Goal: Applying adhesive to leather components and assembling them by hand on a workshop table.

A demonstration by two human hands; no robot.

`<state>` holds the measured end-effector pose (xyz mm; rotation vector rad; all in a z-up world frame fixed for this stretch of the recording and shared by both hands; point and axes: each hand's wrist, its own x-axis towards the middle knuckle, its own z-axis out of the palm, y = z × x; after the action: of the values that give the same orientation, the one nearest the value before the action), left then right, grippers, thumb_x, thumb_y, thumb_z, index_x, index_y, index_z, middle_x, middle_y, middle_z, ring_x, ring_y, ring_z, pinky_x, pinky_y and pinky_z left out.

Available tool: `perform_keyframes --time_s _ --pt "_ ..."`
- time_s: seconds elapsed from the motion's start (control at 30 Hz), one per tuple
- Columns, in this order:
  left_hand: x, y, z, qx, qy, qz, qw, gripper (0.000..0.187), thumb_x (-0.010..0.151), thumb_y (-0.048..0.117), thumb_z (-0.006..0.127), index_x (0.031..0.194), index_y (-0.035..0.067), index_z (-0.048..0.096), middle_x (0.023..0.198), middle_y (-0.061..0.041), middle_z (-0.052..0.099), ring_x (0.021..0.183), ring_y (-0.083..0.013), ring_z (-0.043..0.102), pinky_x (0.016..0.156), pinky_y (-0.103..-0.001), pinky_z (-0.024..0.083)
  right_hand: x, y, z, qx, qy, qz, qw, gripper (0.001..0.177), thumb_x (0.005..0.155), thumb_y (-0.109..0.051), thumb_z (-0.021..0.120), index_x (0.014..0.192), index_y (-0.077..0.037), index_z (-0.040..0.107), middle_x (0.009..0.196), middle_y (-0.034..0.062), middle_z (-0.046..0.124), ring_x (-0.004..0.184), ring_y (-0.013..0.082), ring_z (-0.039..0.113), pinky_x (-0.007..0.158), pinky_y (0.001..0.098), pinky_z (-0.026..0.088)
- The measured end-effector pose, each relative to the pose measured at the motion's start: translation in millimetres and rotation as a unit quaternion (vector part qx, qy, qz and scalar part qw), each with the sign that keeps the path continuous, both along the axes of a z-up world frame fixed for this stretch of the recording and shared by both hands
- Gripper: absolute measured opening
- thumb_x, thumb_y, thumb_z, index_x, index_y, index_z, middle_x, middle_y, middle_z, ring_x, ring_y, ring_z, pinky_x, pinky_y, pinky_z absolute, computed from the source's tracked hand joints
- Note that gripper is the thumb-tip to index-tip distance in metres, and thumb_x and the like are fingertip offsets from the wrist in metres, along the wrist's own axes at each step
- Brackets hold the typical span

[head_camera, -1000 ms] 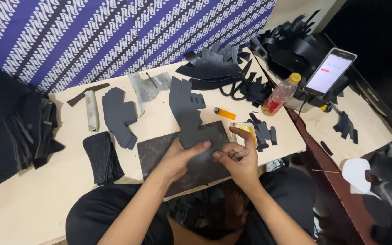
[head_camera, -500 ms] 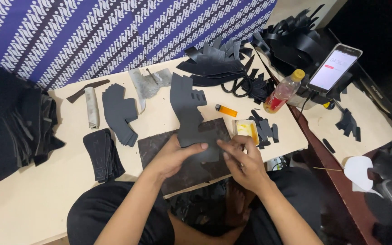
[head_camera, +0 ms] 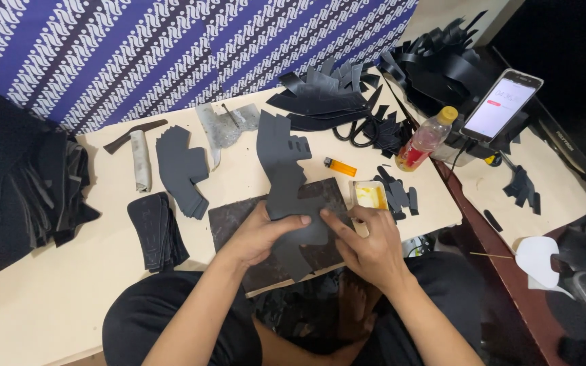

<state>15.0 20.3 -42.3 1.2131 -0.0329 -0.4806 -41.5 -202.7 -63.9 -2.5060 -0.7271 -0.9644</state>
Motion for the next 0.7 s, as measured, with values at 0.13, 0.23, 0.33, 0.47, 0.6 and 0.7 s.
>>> perform_keyframes --time_s 0.13,0.23,0.33,0.47,0.6,0.7 --pt "-2 1 4 0.013 -0.009 0.001 1.000 0.051 0.069 0.009 0.090 0.114 -0.008 0.072 0.108 -0.025 0.076 0.102 -0.0406 0.071 0.082 -0.051 0.060 -1 -2 -2 0.002 -0.021 -0.014 1.000 0.036 0.092 -0.016 0.062 0.125 -0.025 0.073 0.104 0.0078 0.054 0.094 0.0269 0.058 0.080 0.0418 0.049" --pt "-1 0 4 0.031 -0.020 -0.003 0.999 0.053 0.070 0.011 0.090 0.116 -0.009 0.072 0.108 -0.026 0.075 0.104 -0.0426 0.071 0.084 -0.052 0.059 -1 -5 -6 0.022 -0.052 -0.017 0.998 0.033 0.089 -0.013 0.065 0.118 -0.024 0.075 0.102 0.0072 0.055 0.089 0.0245 0.058 0.078 0.0394 0.049" --pt "-2 -2 1 0.044 -0.021 -0.006 0.999 0.051 0.071 0.011 0.090 0.116 -0.005 0.073 0.109 -0.024 0.076 0.104 -0.0373 0.071 0.083 -0.049 0.060 -2 -2 -5 0.027 -0.064 -0.007 0.998 0.037 0.086 -0.010 0.065 0.117 -0.025 0.077 0.103 0.0069 0.054 0.089 0.0241 0.058 0.077 0.0387 0.049" --pt "-5 -5 1 0.036 0.003 0.012 0.999 0.057 0.067 0.010 0.092 0.115 -0.011 0.069 0.108 -0.026 0.075 0.108 -0.0392 0.069 0.087 -0.051 0.058 -1 3 7 0.015 -0.033 0.004 0.999 0.038 0.089 -0.009 0.062 0.121 -0.025 0.076 0.105 0.0077 0.054 0.092 0.0233 0.058 0.080 0.0385 0.049" --pt "-5 -4 7 0.033 0.009 0.026 0.999 0.053 0.066 0.010 0.092 0.113 -0.008 0.073 0.106 -0.024 0.076 0.106 -0.0363 0.070 0.084 -0.048 0.059 -3 3 5 0.025 -0.024 0.025 0.999 0.026 0.091 -0.007 0.061 0.104 -0.022 0.078 0.106 0.0067 0.055 0.091 0.0228 0.058 0.079 0.0384 0.049" --pt "-1 -1 -1 0.038 0.008 0.013 0.999 0.053 0.067 0.011 0.092 0.114 -0.005 0.073 0.106 -0.024 0.076 0.103 -0.0378 0.071 0.083 -0.049 0.060 -5 2 5 0.008 -0.024 0.017 1.000 0.032 0.092 -0.008 0.061 0.112 -0.028 0.076 0.108 0.0045 0.055 0.095 0.0216 0.058 0.080 0.0375 0.049"
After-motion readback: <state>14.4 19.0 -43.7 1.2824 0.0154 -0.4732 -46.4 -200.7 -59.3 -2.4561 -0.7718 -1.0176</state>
